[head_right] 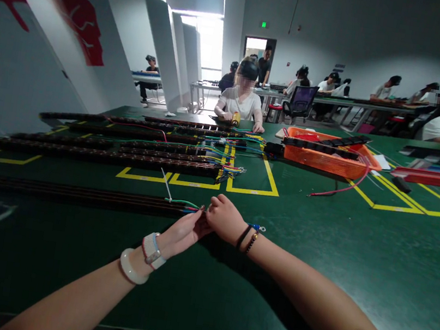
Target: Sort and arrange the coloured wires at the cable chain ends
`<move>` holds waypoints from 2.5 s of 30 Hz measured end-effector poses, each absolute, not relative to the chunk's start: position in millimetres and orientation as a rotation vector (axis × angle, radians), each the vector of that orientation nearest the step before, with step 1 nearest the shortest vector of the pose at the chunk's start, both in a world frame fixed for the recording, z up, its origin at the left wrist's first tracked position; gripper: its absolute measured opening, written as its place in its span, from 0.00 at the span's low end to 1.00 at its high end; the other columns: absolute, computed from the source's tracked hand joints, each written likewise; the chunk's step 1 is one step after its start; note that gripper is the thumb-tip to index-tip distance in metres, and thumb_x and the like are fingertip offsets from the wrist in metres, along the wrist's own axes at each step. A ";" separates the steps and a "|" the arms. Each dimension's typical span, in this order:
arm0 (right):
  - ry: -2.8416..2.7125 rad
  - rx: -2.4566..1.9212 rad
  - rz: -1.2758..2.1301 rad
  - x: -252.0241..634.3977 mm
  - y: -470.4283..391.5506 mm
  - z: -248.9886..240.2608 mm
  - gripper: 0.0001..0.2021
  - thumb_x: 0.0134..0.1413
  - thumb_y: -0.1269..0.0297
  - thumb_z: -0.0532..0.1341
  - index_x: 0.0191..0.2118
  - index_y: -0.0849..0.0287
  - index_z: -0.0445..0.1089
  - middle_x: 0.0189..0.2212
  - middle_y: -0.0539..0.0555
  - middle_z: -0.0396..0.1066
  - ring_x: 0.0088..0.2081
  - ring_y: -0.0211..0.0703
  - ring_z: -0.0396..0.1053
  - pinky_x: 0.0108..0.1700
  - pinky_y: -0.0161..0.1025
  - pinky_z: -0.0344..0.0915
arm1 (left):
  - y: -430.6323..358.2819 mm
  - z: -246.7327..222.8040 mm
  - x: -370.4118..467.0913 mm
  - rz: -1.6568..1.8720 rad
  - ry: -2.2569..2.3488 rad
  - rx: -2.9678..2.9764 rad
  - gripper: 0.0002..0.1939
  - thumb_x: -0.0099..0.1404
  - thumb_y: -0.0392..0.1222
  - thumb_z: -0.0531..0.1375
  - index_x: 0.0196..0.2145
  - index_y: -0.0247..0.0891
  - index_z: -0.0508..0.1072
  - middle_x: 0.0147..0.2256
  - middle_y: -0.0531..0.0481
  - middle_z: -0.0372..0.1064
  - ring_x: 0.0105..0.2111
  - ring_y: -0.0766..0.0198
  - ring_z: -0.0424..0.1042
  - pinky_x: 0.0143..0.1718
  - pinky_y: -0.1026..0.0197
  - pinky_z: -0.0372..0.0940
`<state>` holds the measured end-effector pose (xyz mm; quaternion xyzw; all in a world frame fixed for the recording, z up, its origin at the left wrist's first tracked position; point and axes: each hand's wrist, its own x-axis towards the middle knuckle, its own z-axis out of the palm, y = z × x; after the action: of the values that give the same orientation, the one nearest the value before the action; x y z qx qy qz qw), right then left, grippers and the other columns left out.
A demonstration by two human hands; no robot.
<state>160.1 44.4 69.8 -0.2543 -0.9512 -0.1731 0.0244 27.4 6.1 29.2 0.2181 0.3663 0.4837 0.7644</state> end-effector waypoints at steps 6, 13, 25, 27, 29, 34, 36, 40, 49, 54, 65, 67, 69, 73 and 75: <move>-2.948 -0.781 -0.605 158.2 30.2 67.6 0.10 0.57 0.74 0.52 0.37 0.66 0.71 0.35 0.60 0.70 0.38 0.46 0.59 0.40 0.41 0.53 | 11.9 23.7 25.2 1.069 0.772 0.448 0.09 0.67 0.33 0.50 0.33 0.34 0.69 0.33 0.47 0.71 0.34 0.66 0.71 0.46 0.58 0.66; -2.834 -0.909 -0.236 183.3 36.9 113.2 0.15 0.62 0.59 0.50 0.36 0.56 0.73 0.35 0.54 0.71 0.37 0.41 0.64 0.40 0.39 0.55 | 7.0 32.9 26.2 1.064 0.708 0.416 0.11 0.67 0.36 0.51 0.31 0.31 0.71 0.31 0.44 0.73 0.34 0.62 0.73 0.49 0.54 0.64; -2.956 -1.304 -0.268 178.6 17.4 108.8 0.16 0.56 0.55 0.57 0.30 0.62 0.74 0.29 0.59 0.75 0.34 0.49 0.72 0.34 0.39 0.58 | 4.5 37.2 25.6 1.033 0.752 0.424 0.15 0.67 0.39 0.51 0.31 0.27 0.73 0.31 0.41 0.74 0.34 0.61 0.74 0.49 0.55 0.64; -2.992 -1.284 -0.237 176.0 16.3 104.6 0.13 0.57 0.61 0.55 0.31 0.62 0.74 0.30 0.59 0.75 0.34 0.48 0.72 0.35 0.39 0.59 | 4.3 36.8 25.6 1.038 0.740 0.411 0.15 0.67 0.39 0.51 0.30 0.28 0.73 0.31 0.42 0.74 0.34 0.62 0.73 0.50 0.56 0.64; -3.018 -1.251 -0.208 175.4 16.4 105.0 0.12 0.58 0.63 0.54 0.32 0.62 0.73 0.30 0.59 0.75 0.34 0.46 0.73 0.35 0.38 0.59 | 4.3 36.3 25.5 1.046 0.734 0.398 0.15 0.67 0.40 0.52 0.29 0.28 0.73 0.31 0.42 0.74 0.33 0.63 0.73 0.50 0.56 0.63; -2.842 -1.329 -0.296 180.7 26.0 116.6 0.14 0.59 0.60 0.52 0.32 0.62 0.72 0.29 0.59 0.74 0.33 0.46 0.72 0.35 0.37 0.59 | 5.1 36.0 24.6 1.042 0.669 0.398 0.16 0.65 0.45 0.54 0.34 0.28 0.74 0.34 0.40 0.74 0.38 0.58 0.73 0.51 0.53 0.63; -2.744 -1.384 -0.336 184.0 36.3 116.6 0.15 0.60 0.59 0.52 0.32 0.62 0.71 0.29 0.59 0.74 0.34 0.46 0.72 0.35 0.37 0.59 | 5.7 35.9 24.2 1.035 0.662 0.409 0.17 0.65 0.46 0.54 0.36 0.27 0.73 0.38 0.38 0.74 0.41 0.56 0.73 0.51 0.53 0.63; -2.685 -1.510 -0.304 188.5 62.4 100.7 0.17 0.61 0.55 0.51 0.34 0.62 0.71 0.31 0.60 0.74 0.35 0.46 0.72 0.35 0.35 0.59 | 6.8 33.5 23.1 1.017 0.694 0.440 0.16 0.67 0.44 0.52 0.37 0.27 0.71 0.41 0.35 0.72 0.44 0.56 0.72 0.51 0.53 0.62; -2.716 -1.604 -0.118 189.6 83.4 67.5 0.19 0.59 0.50 0.52 0.38 0.61 0.71 0.32 0.58 0.74 0.34 0.45 0.72 0.32 0.34 0.59 | 5.2 32.6 20.4 1.006 0.626 0.527 0.14 0.67 0.41 0.51 0.39 0.26 0.70 0.43 0.34 0.70 0.47 0.54 0.70 0.54 0.51 0.59; -2.709 -1.574 -0.119 187.1 70.9 84.7 0.20 0.59 0.49 0.51 0.38 0.60 0.70 0.31 0.58 0.74 0.32 0.46 0.72 0.30 0.34 0.58 | 7.9 30.7 22.1 1.005 0.680 0.465 0.13 0.68 0.39 0.50 0.37 0.27 0.71 0.38 0.37 0.72 0.41 0.58 0.72 0.53 0.53 0.60; -2.924 -1.422 -0.140 170.3 21.0 103.2 0.21 0.60 0.53 0.49 0.32 0.62 0.74 0.29 0.61 0.74 0.31 0.48 0.73 0.30 0.36 0.62 | 5.4 30.7 25.2 1.052 0.682 0.419 0.14 0.67 0.37 0.51 0.29 0.29 0.73 0.29 0.43 0.73 0.33 0.63 0.73 0.52 0.53 0.61; -2.920 -1.422 -0.159 169.8 20.5 102.5 0.18 0.61 0.58 0.49 0.33 0.62 0.73 0.29 0.61 0.74 0.32 0.48 0.73 0.30 0.36 0.62 | 4.1 35.7 27.0 1.053 0.698 0.408 0.14 0.67 0.36 0.50 0.29 0.30 0.72 0.30 0.43 0.73 0.34 0.62 0.73 0.52 0.53 0.61; -2.879 -1.443 -0.189 170.1 22.6 102.5 0.18 0.61 0.59 0.49 0.33 0.63 0.73 0.30 0.62 0.74 0.32 0.48 0.73 0.30 0.36 0.62 | 2.7 39.9 28.2 1.040 0.702 0.415 0.15 0.68 0.36 0.49 0.30 0.30 0.72 0.32 0.42 0.73 0.36 0.61 0.73 0.52 0.54 0.61; -2.792 -1.489 -0.236 172.2 32.5 100.4 0.18 0.61 0.58 0.49 0.35 0.63 0.72 0.32 0.63 0.74 0.33 0.49 0.73 0.31 0.37 0.63 | 1.1 40.7 27.2 1.024 0.683 0.486 0.15 0.69 0.38 0.47 0.34 0.31 0.72 0.36 0.41 0.73 0.38 0.61 0.73 0.51 0.54 0.62; -2.812 -1.500 -0.214 173.2 38.7 96.5 0.18 0.60 0.58 0.49 0.34 0.62 0.73 0.32 0.62 0.74 0.33 0.50 0.73 0.31 0.38 0.64 | 1.4 38.4 25.6 1.011 0.690 0.534 0.14 0.69 0.39 0.48 0.35 0.30 0.72 0.36 0.40 0.73 0.38 0.59 0.73 0.50 0.53 0.63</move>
<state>173.2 38.7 96.5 -0.4694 -0.8801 -0.0669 -0.0263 25.6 1.4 38.4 0.2475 0.3198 0.4687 0.7854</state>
